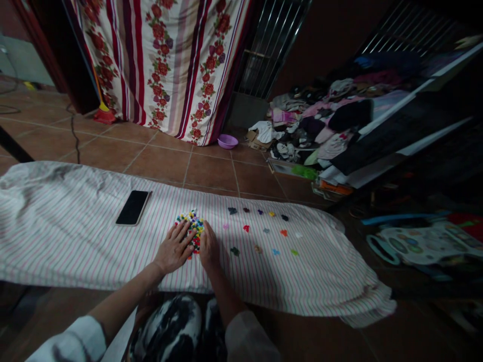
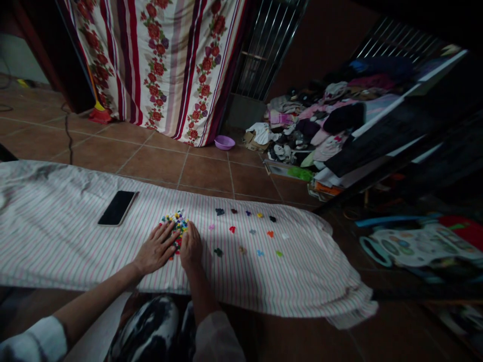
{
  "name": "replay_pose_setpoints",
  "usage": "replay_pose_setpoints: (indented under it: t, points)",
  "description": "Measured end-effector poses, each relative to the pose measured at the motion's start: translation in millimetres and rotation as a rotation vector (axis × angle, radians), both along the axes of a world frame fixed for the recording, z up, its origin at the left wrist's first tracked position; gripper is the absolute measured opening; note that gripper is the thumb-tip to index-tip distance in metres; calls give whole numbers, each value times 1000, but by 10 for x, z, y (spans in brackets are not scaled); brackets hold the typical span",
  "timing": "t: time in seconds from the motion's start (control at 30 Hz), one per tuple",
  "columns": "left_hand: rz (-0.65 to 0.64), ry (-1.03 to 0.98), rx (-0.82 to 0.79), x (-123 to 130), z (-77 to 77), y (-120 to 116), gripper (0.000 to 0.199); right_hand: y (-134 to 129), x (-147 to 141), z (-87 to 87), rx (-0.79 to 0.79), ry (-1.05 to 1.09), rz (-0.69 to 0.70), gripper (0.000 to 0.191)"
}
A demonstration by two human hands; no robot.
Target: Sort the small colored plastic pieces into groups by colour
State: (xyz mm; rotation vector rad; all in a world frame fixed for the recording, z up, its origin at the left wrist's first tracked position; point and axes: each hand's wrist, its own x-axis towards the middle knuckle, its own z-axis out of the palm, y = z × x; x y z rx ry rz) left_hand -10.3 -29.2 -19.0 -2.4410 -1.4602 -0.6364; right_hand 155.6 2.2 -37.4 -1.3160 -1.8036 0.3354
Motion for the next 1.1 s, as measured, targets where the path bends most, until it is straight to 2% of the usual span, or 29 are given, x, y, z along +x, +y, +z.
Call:
replay_pose_setpoints:
  t: [0.23,0.43,0.67,0.8,0.93,1.1]
  points:
    - [5,35,17,90,-10,-155,56,-21,15,60,-69,87,8,54]
    - [75,11,15,84,-43,-6,53,-10,9,86,-82,114,23,56]
    - [58,-5,7,69,-42,190,50,6,19,55,-54,94,-9,55]
    - [74,-55,-11,52,-47,234,48,-6,36,92,-8,40,42,54]
    - [39,-80,2,47,-88,154,49,-23,39,121,26,-12,78,51]
    - [-9,-77,-3,78,-74,-73,57,-35,34,97,61,-88,99,49]
